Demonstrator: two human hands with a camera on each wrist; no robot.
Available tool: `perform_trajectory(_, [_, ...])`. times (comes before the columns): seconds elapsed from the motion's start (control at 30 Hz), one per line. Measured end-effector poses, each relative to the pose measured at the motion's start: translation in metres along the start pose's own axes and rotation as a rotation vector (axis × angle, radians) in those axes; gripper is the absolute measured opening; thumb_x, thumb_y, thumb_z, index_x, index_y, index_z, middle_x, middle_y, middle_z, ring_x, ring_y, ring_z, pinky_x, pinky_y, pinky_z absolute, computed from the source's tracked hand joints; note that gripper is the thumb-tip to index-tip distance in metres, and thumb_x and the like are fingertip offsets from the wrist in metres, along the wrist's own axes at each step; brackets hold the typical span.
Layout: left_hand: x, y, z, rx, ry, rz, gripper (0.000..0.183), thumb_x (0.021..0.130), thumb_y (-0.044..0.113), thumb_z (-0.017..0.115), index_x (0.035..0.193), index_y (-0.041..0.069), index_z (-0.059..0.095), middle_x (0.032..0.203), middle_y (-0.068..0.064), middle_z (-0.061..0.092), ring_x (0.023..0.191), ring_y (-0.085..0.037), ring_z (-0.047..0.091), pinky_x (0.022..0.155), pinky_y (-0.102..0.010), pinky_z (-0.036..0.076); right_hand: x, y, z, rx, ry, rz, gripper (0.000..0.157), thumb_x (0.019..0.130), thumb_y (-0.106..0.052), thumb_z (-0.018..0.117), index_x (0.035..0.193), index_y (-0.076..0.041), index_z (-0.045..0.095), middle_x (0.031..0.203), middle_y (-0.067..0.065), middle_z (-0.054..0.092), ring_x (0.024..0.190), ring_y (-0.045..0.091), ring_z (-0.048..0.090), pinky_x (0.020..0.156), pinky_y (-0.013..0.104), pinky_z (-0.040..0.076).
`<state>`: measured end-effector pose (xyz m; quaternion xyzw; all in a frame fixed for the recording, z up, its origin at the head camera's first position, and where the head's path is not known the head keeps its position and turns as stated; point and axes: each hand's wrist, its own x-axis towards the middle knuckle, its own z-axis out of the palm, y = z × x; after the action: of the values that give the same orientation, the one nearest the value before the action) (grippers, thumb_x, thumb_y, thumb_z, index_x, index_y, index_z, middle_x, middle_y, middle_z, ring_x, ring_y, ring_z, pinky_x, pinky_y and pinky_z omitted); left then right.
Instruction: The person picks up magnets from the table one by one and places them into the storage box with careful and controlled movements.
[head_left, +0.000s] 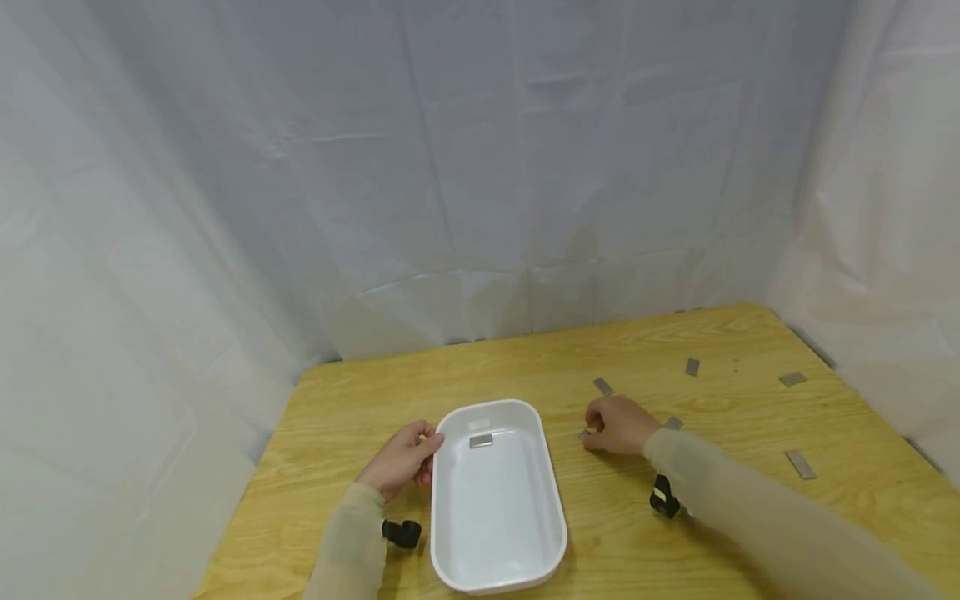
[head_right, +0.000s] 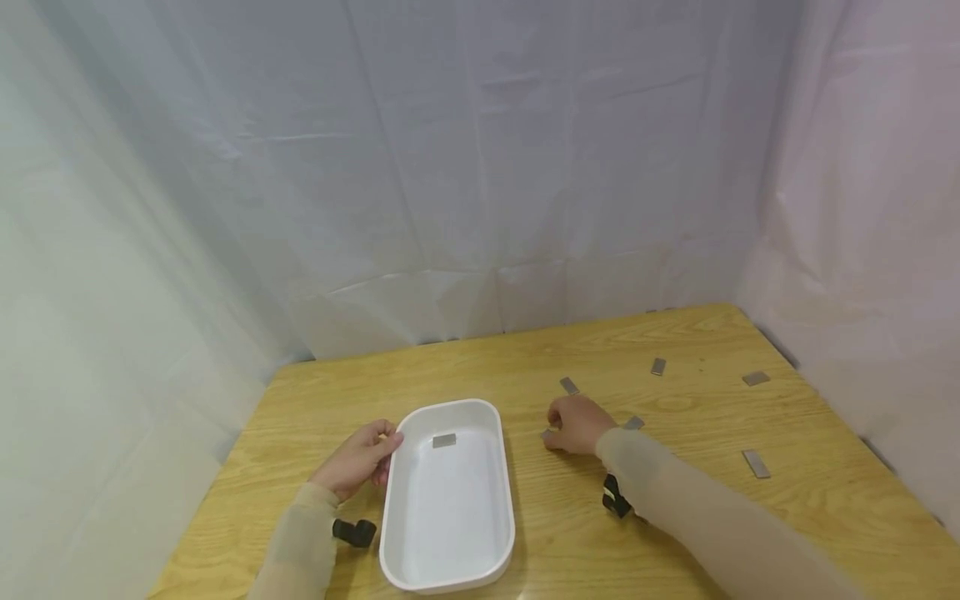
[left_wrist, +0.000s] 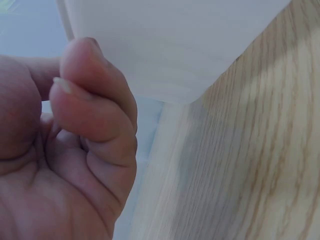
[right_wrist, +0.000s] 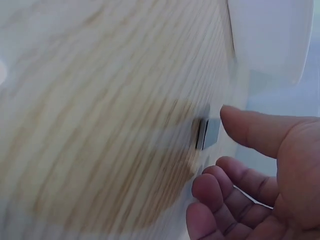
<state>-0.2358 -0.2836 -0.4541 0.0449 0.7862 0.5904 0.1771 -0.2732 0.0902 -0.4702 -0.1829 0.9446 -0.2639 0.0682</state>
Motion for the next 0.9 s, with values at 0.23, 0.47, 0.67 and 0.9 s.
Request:
perform_trajectory(0.23, [0.001, -0.001, -0.002, 0.005, -0.004, 0.008, 0.027, 0.100, 0.024, 0.053, 0.101, -0.002, 0.043, 0.062, -0.004, 0.049, 0.048, -0.014, 0.048, 0.047, -0.026, 0.041, -0.008, -0.001, -0.009, 0.000, -0.028, 0.059, 0.037, 0.079, -0.032, 0.079, 0.099, -0.005, 0.063, 0.084, 0.001, 0.057, 0.076, 0.016, 0.053, 0.070, 0.036, 0.048])
perform_trajectory(0.47, [0.000, -0.001, -0.001, 0.009, -0.004, 0.011, 0.028, 0.100, 0.024, 0.053, 0.101, -0.002, 0.043, 0.062, -0.004, 0.050, 0.049, -0.013, 0.048, 0.047, -0.026, 0.041, -0.011, -0.007, -0.009, -0.002, -0.048, 0.086, 0.038, 0.078, -0.034, 0.080, 0.096, -0.006, 0.062, 0.083, 0.000, 0.057, 0.075, 0.015, 0.053, 0.068, 0.034, 0.048])
perform_trajectory(0.67, [0.000, 0.000, 0.000, 0.007, -0.005, 0.007, 0.029, 0.100, 0.025, 0.053, 0.102, -0.002, 0.043, 0.063, -0.004, 0.050, 0.049, -0.013, 0.048, 0.047, -0.026, 0.041, -0.009, -0.008, -0.004, -0.012, -0.045, 0.092, 0.033, 0.077, -0.033, 0.080, 0.089, -0.009, 0.061, 0.083, 0.000, 0.058, 0.073, 0.016, 0.052, 0.066, 0.034, 0.046])
perform_trajectory(0.9, [0.001, -0.001, 0.000, 0.004, -0.005, 0.011, 0.029, 0.100, 0.025, 0.054, 0.102, -0.002, 0.044, 0.063, -0.004, 0.050, 0.049, -0.014, 0.048, 0.047, -0.026, 0.042, -0.005, -0.005, 0.002, -0.021, -0.027, 0.081, 0.026, 0.079, -0.031, 0.079, 0.081, -0.014, 0.059, 0.077, -0.004, 0.056, 0.069, 0.014, 0.050, 0.061, 0.031, 0.043])
